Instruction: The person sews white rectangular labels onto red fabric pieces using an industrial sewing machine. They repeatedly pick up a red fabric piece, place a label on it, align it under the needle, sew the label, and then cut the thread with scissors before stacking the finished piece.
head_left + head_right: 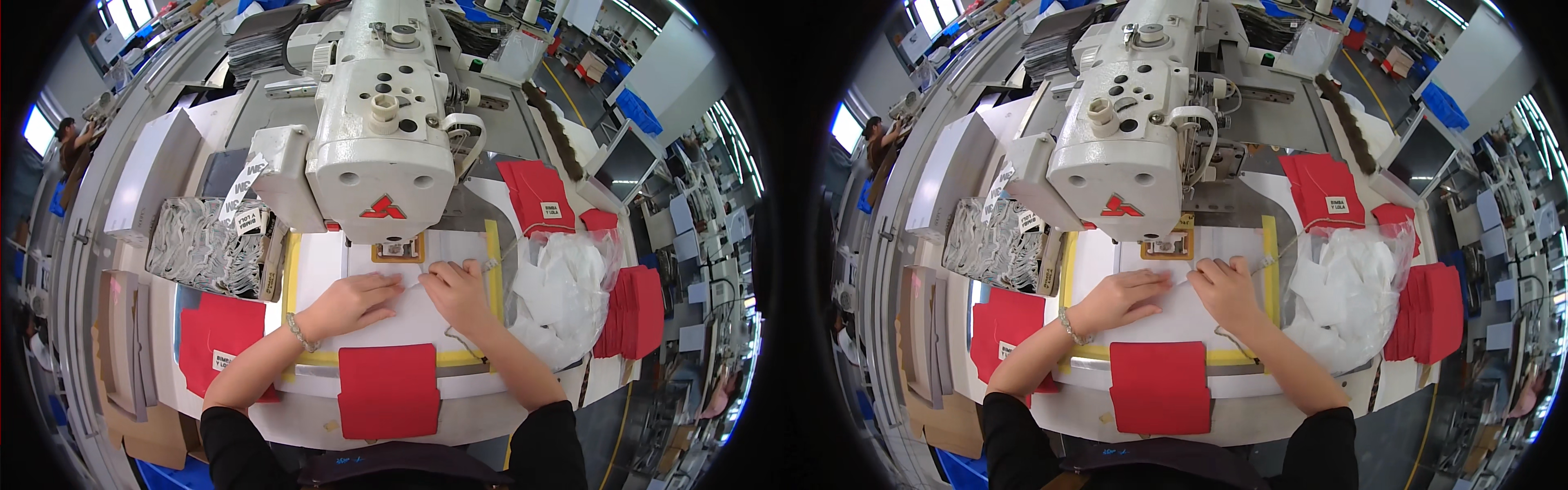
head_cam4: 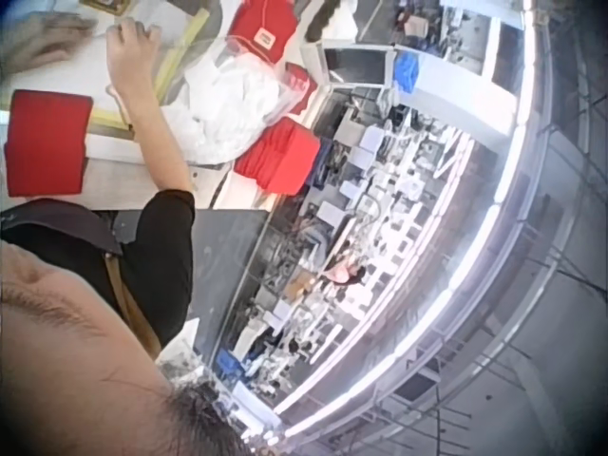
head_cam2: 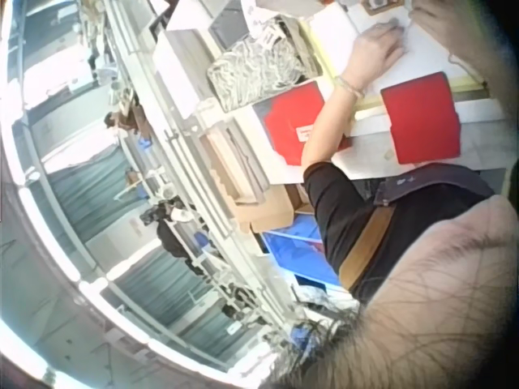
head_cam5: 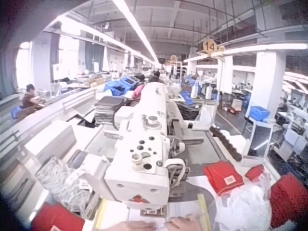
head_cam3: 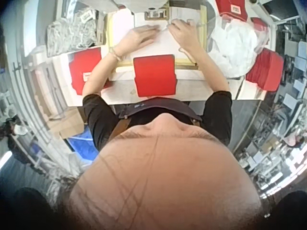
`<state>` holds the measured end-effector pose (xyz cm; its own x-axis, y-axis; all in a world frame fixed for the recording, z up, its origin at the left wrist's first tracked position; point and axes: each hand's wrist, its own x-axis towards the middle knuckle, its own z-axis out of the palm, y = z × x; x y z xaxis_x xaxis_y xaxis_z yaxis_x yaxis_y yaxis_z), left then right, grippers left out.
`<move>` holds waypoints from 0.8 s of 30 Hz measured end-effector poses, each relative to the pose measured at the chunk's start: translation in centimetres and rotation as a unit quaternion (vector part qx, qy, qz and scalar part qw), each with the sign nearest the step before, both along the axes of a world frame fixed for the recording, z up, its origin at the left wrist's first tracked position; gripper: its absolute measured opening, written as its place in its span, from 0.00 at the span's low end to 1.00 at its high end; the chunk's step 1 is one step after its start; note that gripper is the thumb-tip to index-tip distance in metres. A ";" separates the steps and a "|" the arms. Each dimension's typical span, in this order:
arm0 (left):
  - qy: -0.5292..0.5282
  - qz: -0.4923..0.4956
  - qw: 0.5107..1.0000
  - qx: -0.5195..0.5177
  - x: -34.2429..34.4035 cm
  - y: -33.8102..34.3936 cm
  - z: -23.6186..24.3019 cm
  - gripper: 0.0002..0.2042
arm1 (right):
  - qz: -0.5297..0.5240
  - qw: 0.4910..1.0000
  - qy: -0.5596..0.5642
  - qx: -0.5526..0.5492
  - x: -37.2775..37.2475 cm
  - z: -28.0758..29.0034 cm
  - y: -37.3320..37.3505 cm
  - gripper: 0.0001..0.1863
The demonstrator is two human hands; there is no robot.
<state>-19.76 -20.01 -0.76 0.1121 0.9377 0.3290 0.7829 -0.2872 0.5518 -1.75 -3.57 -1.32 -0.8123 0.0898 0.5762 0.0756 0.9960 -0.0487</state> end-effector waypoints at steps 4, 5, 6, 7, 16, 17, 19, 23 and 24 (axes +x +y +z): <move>0.071 0.007 0.997 -0.003 -0.3 -0.1 -0.9 0.27 | -0.003 0.999 -0.025 -0.021 0.1 -0.3 0.1 0.09; 0.082 0.007 0.997 -0.005 -0.5 0.1 -0.9 0.28 | -0.002 0.999 -0.026 -0.026 0.1 -0.1 0.1 0.10; 0.093 0.008 0.996 -0.007 -0.6 0.2 -0.9 0.30 | -0.009 0.999 -0.039 -0.022 0.1 0.1 0.1 0.12; 0.103 0.012 0.994 -0.022 -0.7 0.3 -0.9 0.31 | -0.016 0.998 -0.052 -0.017 0.3 0.3 0.0 0.14; 0.211 0.153 0.963 -0.074 0.4 -0.6 0.2 0.39 | -0.067 0.992 -0.109 -0.019 0.5 0.5 -0.3 0.20; 0.214 0.163 0.961 -0.072 0.7 -0.8 0.5 0.38 | -0.067 0.991 -0.112 -0.026 0.5 0.4 -0.3 0.21; 0.204 0.160 0.963 -0.073 1.3 -1.2 0.7 0.34 | -0.072 0.991 -0.112 -0.028 0.5 0.3 -0.3 0.20; 0.167 0.120 0.977 -0.045 2.2 -1.3 1.8 0.28 | -0.083 0.991 -0.103 -0.012 0.2 0.3 -0.2 0.18; 0.161 0.113 0.980 -0.029 2.4 -1.0 2.2 0.27 | -0.086 0.991 -0.104 -0.012 0.2 0.2 -0.2 0.18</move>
